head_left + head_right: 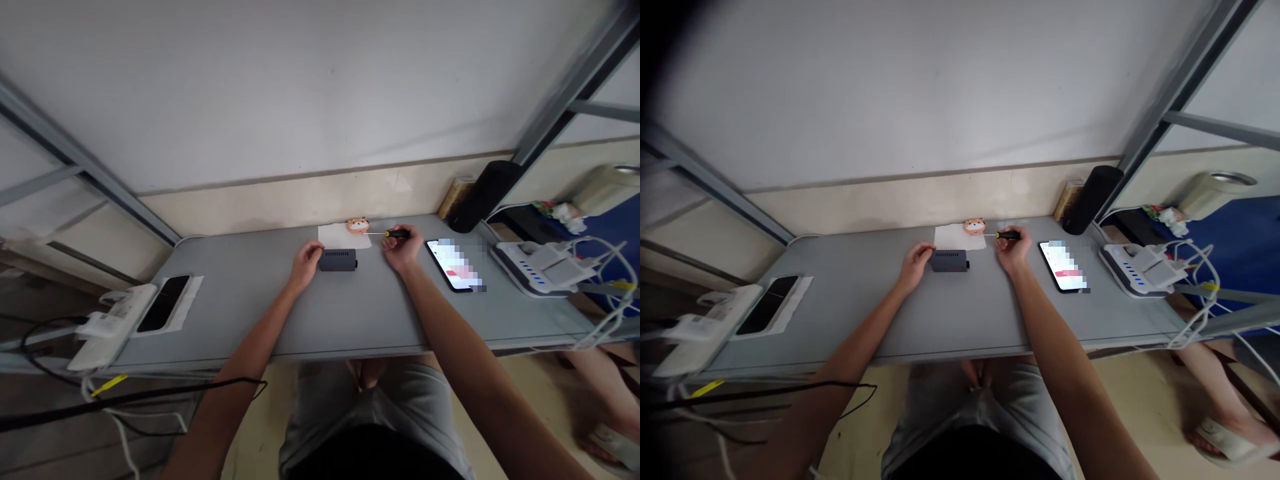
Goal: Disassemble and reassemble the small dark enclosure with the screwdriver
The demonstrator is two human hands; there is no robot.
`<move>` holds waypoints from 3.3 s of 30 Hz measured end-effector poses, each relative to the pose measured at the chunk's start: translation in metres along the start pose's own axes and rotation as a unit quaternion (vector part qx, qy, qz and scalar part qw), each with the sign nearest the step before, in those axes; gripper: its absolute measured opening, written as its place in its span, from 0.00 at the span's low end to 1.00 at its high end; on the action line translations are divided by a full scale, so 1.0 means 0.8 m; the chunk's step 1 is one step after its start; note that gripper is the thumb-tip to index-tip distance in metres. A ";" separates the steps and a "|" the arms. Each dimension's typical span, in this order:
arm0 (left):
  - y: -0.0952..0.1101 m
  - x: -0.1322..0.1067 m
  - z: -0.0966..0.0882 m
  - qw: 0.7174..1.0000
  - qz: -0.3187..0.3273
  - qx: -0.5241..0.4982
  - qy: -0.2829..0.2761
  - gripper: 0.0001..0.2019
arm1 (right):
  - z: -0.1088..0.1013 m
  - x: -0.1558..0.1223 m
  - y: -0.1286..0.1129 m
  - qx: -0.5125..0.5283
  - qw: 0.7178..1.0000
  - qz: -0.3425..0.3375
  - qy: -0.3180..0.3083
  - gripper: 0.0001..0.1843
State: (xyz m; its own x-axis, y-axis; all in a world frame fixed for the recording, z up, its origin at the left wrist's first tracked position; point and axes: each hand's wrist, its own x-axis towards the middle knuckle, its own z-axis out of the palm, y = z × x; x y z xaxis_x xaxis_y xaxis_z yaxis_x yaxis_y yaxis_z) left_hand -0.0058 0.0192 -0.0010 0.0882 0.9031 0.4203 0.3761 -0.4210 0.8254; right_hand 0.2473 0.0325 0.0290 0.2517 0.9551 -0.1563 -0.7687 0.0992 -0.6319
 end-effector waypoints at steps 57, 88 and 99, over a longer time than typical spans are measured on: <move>-0.004 0.006 -0.014 0.985 -0.094 -0.122 -0.081 0.15 | -0.012 0.015 0.004 -0.007 1.000 -0.006 -0.009 0.16; 0.011 -0.010 -0.001 0.981 0.031 0.129 -0.140 0.07 | 0.013 -0.082 -0.008 -0.526 0.728 -0.373 -0.232 0.20; 0.009 -0.011 0.001 0.980 0.052 0.145 -0.123 0.06 | 0.015 -0.087 -0.003 -0.490 0.709 -0.446 -0.243 0.21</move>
State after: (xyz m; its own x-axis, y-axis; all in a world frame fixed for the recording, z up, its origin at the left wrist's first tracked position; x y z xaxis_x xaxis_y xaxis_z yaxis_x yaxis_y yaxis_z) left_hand -0.0030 0.0084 0.0014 0.3469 0.8645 0.3637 0.5966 -0.5026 0.6257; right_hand 0.2246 -0.0307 0.0504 -0.0339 0.6417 0.7662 0.4059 0.7094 -0.5762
